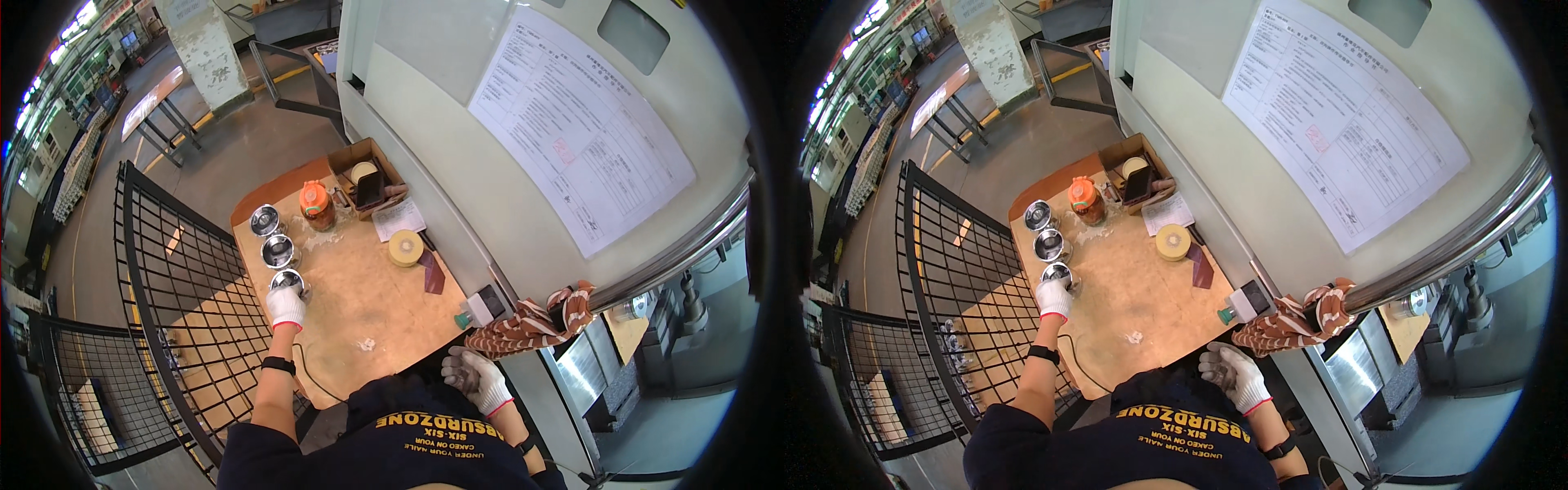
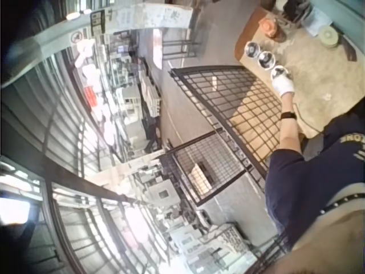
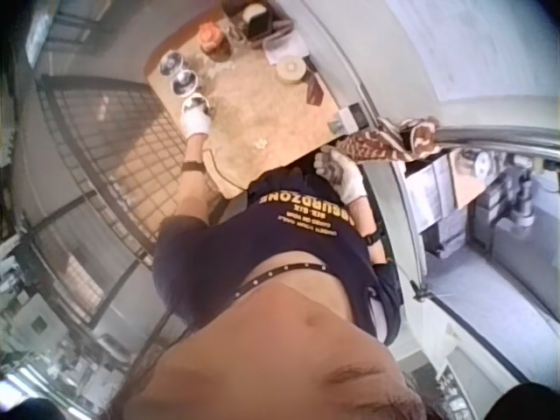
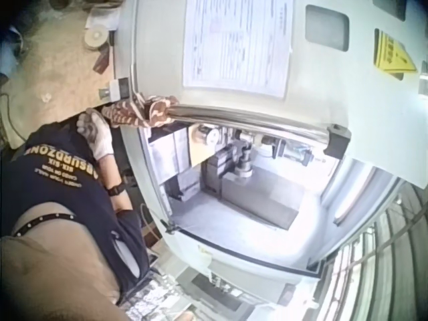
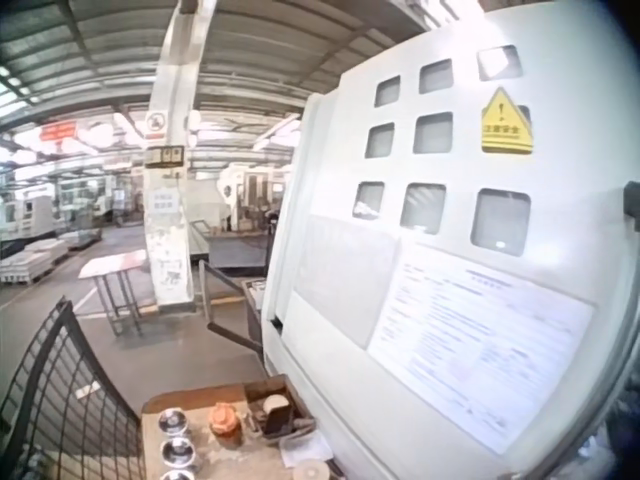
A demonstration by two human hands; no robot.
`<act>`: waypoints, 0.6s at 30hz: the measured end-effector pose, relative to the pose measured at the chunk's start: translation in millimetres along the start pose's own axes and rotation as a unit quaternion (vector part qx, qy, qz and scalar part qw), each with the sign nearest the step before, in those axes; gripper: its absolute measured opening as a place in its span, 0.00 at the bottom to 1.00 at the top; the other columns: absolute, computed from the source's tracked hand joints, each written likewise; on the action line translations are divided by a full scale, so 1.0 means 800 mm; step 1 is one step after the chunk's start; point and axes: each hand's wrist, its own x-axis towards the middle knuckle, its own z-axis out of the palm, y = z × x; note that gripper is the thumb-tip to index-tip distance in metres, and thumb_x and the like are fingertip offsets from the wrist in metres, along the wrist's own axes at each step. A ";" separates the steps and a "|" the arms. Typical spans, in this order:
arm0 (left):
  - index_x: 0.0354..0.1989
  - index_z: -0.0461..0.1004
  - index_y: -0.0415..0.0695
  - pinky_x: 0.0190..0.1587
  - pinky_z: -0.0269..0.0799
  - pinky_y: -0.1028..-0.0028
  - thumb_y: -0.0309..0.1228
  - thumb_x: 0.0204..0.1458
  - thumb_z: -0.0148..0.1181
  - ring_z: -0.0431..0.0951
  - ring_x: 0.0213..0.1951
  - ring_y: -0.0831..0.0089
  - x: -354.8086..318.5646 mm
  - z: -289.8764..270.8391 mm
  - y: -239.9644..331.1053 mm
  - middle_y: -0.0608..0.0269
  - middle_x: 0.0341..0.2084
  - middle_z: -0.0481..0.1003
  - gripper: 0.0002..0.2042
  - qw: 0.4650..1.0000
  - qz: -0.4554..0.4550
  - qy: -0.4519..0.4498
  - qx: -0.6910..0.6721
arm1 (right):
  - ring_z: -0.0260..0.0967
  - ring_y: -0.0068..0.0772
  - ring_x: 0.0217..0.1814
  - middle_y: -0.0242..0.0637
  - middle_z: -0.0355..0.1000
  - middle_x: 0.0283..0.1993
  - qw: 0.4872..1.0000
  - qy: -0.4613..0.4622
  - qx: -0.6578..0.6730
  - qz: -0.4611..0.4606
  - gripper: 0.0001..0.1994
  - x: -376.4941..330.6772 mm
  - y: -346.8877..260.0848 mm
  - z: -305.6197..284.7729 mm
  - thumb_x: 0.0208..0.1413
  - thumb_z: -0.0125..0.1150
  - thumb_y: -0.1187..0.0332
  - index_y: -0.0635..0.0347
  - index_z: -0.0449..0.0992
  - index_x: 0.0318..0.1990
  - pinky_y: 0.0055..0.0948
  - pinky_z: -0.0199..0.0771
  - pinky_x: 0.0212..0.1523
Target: Using a machine to process or fabricate metal pistons on a factory floor.
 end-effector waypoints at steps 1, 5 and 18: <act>0.25 0.82 0.52 0.36 0.74 0.61 0.41 0.45 0.64 0.79 0.29 0.56 0.000 0.001 -0.002 0.55 0.23 0.79 0.08 1.000 0.001 0.009 0.006 | 0.74 0.40 0.42 0.47 0.74 0.45 1.000 -0.005 0.003 0.000 0.18 0.001 0.001 0.001 0.62 0.54 0.64 0.68 0.68 0.54 0.36 0.77 0.44; 0.21 0.80 0.50 0.35 0.73 0.61 0.38 0.45 0.62 0.78 0.27 0.56 0.006 0.018 0.000 0.56 0.21 0.77 0.07 0.995 0.051 0.054 0.073 | 0.74 0.40 0.43 0.47 0.74 0.45 1.000 0.007 0.006 -0.016 0.19 -0.003 0.007 0.008 0.62 0.54 0.64 0.69 0.68 0.55 0.36 0.77 0.44; 0.49 0.76 0.40 0.45 0.72 0.58 0.40 0.60 0.41 0.78 0.43 0.53 -0.176 0.058 0.132 0.46 0.40 0.78 0.21 0.950 0.251 0.151 0.106 | 0.76 0.30 0.41 0.42 0.75 0.48 0.985 0.107 0.136 0.001 0.18 0.000 0.091 -0.019 0.64 0.53 0.63 0.63 0.69 0.57 0.27 0.78 0.41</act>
